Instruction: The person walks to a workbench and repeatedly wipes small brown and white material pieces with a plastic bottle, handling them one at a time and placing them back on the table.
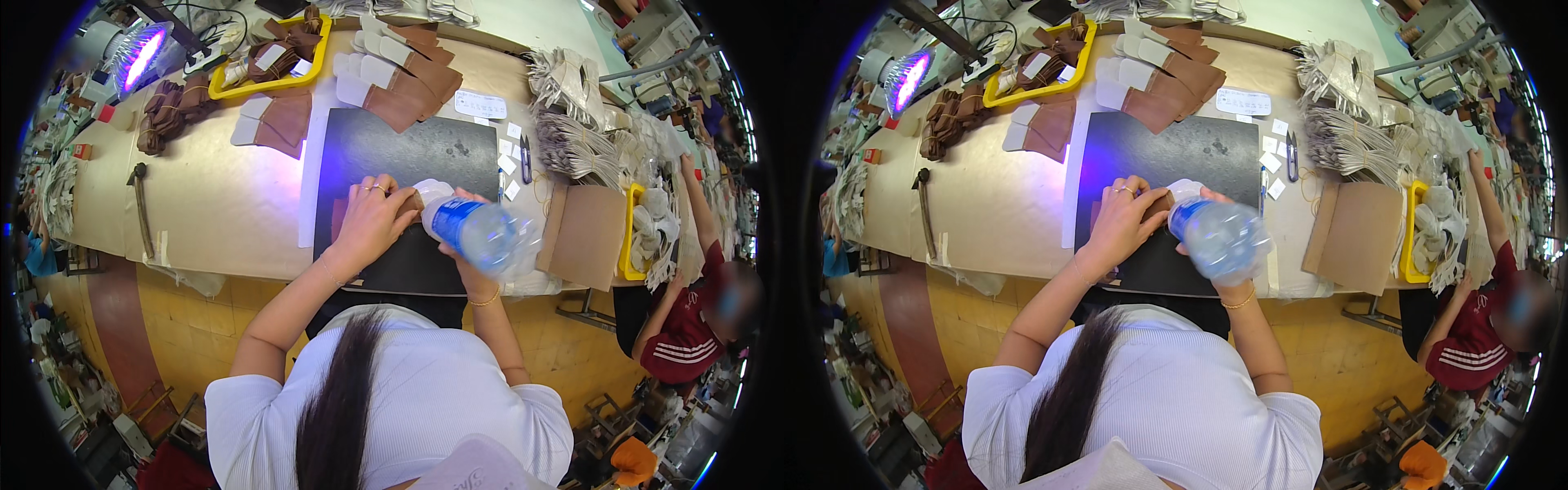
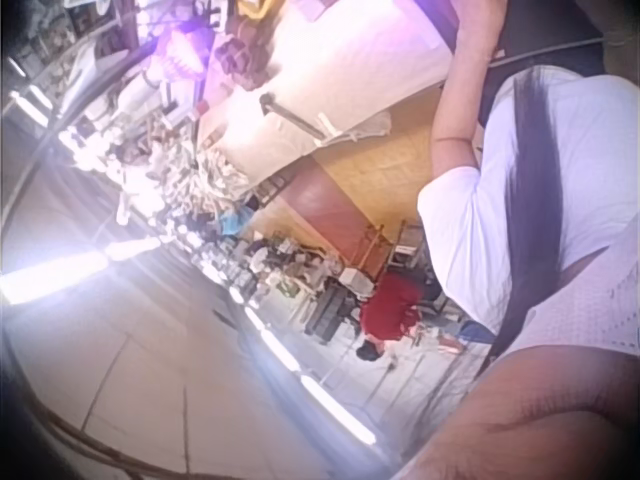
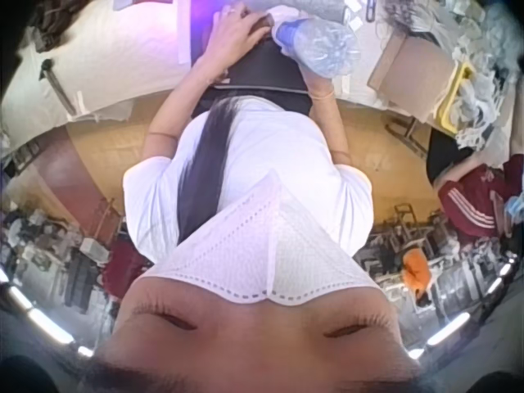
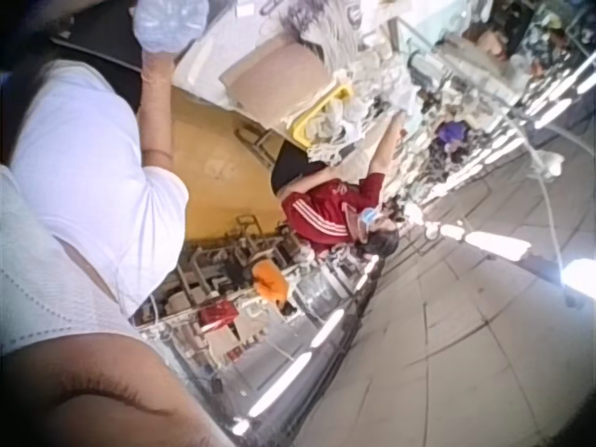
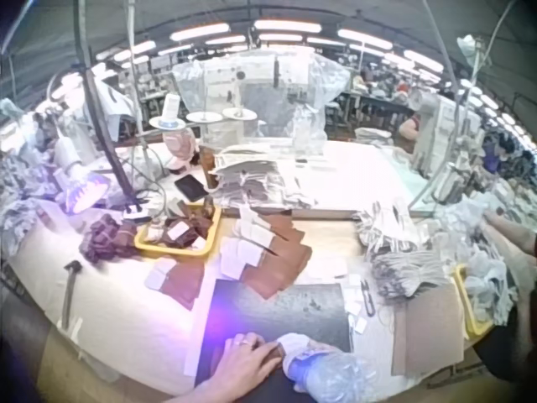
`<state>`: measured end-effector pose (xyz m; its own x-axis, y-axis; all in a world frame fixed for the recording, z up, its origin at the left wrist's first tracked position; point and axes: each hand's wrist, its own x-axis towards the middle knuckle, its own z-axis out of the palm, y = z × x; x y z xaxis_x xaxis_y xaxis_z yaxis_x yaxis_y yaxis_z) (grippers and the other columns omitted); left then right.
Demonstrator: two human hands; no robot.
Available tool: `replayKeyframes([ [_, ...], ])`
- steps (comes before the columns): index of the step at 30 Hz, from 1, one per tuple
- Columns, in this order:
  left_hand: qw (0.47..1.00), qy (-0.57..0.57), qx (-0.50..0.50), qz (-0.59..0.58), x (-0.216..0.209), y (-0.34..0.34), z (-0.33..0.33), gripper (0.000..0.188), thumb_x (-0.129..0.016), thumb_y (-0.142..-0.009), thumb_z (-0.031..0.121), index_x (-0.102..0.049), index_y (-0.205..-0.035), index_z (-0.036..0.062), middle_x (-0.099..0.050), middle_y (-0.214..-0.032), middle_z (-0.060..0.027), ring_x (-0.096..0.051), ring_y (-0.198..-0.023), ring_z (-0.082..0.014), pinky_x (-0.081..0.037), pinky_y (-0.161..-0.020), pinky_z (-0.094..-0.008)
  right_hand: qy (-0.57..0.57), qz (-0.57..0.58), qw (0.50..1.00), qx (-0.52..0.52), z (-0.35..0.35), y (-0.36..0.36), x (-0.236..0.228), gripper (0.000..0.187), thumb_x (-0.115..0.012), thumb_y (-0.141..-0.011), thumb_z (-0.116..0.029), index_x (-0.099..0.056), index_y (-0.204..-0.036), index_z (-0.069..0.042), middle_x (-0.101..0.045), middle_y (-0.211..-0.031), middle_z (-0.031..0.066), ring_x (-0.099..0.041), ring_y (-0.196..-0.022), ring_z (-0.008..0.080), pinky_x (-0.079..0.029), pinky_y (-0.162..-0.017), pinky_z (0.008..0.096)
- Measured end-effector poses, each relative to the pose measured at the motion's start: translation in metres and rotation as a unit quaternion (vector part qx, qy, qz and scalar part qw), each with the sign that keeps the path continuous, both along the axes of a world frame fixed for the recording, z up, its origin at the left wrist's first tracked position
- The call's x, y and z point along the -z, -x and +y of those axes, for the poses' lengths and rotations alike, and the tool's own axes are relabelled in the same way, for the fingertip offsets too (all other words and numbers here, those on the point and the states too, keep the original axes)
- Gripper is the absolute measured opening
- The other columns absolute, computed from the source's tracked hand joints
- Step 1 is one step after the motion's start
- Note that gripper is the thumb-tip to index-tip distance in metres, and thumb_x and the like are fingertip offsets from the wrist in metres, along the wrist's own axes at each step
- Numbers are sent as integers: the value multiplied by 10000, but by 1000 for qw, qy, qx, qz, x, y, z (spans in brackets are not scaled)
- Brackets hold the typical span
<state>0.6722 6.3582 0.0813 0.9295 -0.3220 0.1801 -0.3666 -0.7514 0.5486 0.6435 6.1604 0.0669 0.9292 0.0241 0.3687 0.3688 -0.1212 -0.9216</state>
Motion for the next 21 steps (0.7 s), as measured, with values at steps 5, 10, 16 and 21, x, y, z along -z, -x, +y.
replayKeyframes([
  [5,1000,14,-2,16,0,0,-1,306,-694,-823,197,-661,-1107,87,-556,-1017,-90,-496,-982,-281,-363,-846,-399,-62,10,996,65,-27,-8,21,788,-842,-735,-208,-406,-1365,-25,-532,-1350,127,-518,-1217,248,-409,-1053,372],
  [10,1000,23,6,-3,-2,-2,-3,269,-704,-809,165,-657,-1061,86,-553,-1017,-84,-496,-993,-281,-365,-849,-399,-109,-37,963,242,-65,-25,29,758,-787,-820,-302,-370,-1347,47,-577,-1268,205,-569,-1157,269,-417,-1033,402],
  [16,1000,12,28,-4,-9,-6,-6,260,-699,-804,122,-619,-1050,96,-563,-986,-83,-515,-974,-285,-373,-853,-403,-110,-15,961,255,-64,-30,-1,795,-778,-812,-395,-374,-1350,29,-581,-1269,200,-563,-1166,271,-402,-1044,397],
  [21,994,5,69,85,-21,-9,-4,267,-664,-814,79,-599,-1073,82,-624,-913,-142,-588,-902,-313,-403,-824,-414,-102,-21,958,267,-68,-26,3,808,-772,-807,-431,-382,-1346,26,-585,-1262,196,-567,-1147,267,-405,-1038,399],
])
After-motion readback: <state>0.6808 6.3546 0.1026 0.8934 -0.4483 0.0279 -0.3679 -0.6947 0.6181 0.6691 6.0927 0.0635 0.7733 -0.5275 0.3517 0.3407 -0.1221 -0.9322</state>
